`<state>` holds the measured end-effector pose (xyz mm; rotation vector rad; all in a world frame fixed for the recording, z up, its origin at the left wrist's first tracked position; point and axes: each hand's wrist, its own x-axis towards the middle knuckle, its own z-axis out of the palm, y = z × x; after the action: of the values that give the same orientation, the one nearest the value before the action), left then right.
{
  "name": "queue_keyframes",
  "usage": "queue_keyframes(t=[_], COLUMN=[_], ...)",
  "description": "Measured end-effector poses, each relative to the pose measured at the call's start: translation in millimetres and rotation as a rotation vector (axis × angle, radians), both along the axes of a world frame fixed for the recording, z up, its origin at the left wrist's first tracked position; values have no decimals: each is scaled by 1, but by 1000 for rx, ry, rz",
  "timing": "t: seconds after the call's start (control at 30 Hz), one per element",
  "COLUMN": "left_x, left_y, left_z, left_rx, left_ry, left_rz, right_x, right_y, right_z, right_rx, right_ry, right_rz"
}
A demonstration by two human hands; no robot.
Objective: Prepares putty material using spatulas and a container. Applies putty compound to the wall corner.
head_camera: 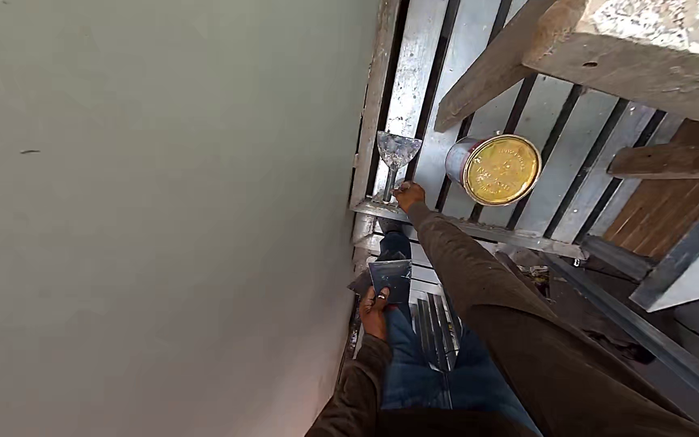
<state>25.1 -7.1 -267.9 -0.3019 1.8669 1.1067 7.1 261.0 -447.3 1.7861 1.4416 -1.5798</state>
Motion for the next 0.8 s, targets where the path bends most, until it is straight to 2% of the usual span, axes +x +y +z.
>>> queue_keyframes(t=[0.1,0.23,0.3,0.4,0.5,0.63,0.73,0.8], left_x=[-9,-15,-15,-14,-10,-5,0,5], left_y=[-7,-15,-19,-22,-18,-13,-8,-5], left_z=[0,-4,-5,-5,-4,-3,-2,-1], left_rx=[6,31,39,41,18,-12,-37,-42], left_ry=[15,36,38,37,21,4,-19,-29], left_rz=[9,15,11,-26,-72,-110,-146,-161], right_x=[-26,-48,-48,-32,16,127,206,245], right_y=[1,7,-1,-19,-41,-59,-58,-54], right_z=[-38,-56,-56,-27,40,126,148,144], right_rx=[-3,24,59,93,225,359,376,425], right_ry=[-136,-205,-126,140,325,306,245,175], right_rz=[-106,25,7,-172,-229,-315,-623,-792])
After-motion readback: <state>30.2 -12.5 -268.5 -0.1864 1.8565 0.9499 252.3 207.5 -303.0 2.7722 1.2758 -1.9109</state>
